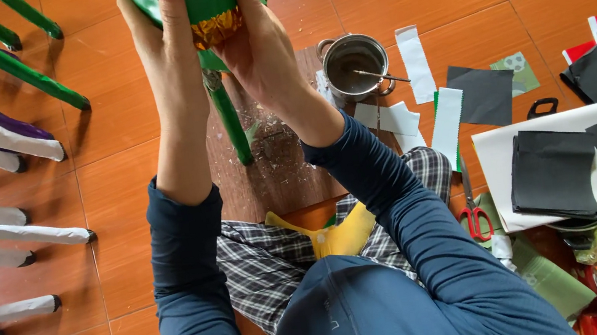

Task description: Decorating a green horse model by applying glue and attaching paper strips

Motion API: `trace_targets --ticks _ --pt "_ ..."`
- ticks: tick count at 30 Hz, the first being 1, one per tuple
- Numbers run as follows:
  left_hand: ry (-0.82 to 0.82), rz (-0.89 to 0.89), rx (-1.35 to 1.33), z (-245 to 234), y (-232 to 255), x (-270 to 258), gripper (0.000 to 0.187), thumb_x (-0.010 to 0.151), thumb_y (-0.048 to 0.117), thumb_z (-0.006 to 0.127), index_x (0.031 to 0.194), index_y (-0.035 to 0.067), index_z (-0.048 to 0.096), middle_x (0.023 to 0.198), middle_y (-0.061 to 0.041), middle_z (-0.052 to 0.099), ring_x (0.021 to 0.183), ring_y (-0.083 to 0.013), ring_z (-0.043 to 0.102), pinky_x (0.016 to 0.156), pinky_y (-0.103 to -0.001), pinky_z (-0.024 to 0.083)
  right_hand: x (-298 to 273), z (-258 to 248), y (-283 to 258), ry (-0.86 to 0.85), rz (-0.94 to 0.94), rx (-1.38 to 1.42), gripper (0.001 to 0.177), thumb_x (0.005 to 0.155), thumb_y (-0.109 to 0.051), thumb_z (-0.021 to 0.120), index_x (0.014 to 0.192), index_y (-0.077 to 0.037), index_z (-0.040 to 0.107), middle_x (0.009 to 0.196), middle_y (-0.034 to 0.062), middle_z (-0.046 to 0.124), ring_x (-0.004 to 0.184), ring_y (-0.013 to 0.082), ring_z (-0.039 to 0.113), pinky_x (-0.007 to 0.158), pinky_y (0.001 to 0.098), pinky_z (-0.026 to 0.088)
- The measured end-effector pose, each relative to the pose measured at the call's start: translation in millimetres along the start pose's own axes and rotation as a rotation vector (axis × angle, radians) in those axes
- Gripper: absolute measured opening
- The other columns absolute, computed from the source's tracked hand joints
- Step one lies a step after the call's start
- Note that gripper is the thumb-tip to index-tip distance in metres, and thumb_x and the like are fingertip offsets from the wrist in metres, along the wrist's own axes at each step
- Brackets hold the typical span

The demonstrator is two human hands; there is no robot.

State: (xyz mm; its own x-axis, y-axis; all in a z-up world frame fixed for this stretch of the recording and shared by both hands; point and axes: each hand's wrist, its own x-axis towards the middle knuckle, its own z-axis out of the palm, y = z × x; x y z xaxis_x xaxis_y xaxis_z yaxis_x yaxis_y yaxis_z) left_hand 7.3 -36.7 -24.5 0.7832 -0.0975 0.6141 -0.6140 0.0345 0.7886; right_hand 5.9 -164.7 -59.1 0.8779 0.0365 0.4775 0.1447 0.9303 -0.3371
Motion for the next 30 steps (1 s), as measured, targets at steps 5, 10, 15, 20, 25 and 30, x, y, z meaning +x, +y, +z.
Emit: trace_targets --ticks 5,10,15,20,25,30 --pt "-0.002 -0.004 0.018 1 6 -1 0.063 0.127 0.057 0.059 0.17 0.021 0.031 0.163 -0.023 0.06 0.151 -0.0363 0.063 0.124 -0.049 0.059 1 -7 2 -0.053 -0.004 0.096 0.05 0.121 -0.037 0.06 0.149 0.005 0.055 0.141 0.0193 0.066 0.132 0.0256 0.067 0.12 0.0405 0.059" --pt "-0.014 -0.011 0.002 3 18 0 0.057 0.126 0.052 0.058 0.167 0.019 0.037 0.155 -0.02 0.064 0.141 -0.0305 0.064 0.117 -0.044 0.058 -1 -13 1 -0.026 0.035 0.108 0.053 0.119 -0.039 0.063 0.149 0.004 0.056 0.142 0.0204 0.066 0.133 0.0271 0.067 0.121 0.0412 0.058" --pt "-0.065 0.015 -0.059 -2 16 2 0.05 0.127 0.046 0.06 0.164 0.018 0.04 0.152 -0.021 0.062 0.14 -0.0322 0.062 0.117 -0.047 0.055 1 -20 0 -0.021 0.166 0.161 0.053 0.115 -0.043 0.067 0.148 -0.002 0.06 0.138 0.0165 0.068 0.127 0.0234 0.07 0.112 0.0328 0.064" --pt "-0.081 -0.014 -0.053 -3 20 3 0.051 0.126 0.048 0.059 0.164 0.018 0.041 0.146 -0.02 0.064 0.132 -0.0297 0.063 0.113 -0.045 0.057 3 -24 0 0.005 0.187 0.148 0.056 0.112 -0.043 0.071 0.15 -0.004 0.058 0.139 0.0166 0.068 0.129 0.0234 0.07 0.11 0.0321 0.065" --pt "-0.099 -0.022 -0.069 -7 21 5 0.05 0.128 0.046 0.06 0.165 0.019 0.041 0.157 -0.019 0.06 0.143 -0.0307 0.058 0.122 -0.046 0.051 5 -33 3 0.051 0.209 0.147 0.058 0.11 -0.043 0.073 0.152 -0.006 0.058 0.141 0.0204 0.067 0.128 0.0266 0.07 0.103 0.0336 0.069" --pt "-0.102 -0.052 0.061 -10 22 11 0.052 0.121 0.053 0.051 0.148 0.008 0.046 0.121 -0.012 0.054 0.111 -0.0198 0.05 0.098 -0.039 0.049 6 -41 10 0.065 0.198 0.156 0.066 0.108 -0.045 0.074 0.157 -0.005 0.052 0.141 0.0211 0.065 0.131 0.0274 0.068 0.101 0.0329 0.069"
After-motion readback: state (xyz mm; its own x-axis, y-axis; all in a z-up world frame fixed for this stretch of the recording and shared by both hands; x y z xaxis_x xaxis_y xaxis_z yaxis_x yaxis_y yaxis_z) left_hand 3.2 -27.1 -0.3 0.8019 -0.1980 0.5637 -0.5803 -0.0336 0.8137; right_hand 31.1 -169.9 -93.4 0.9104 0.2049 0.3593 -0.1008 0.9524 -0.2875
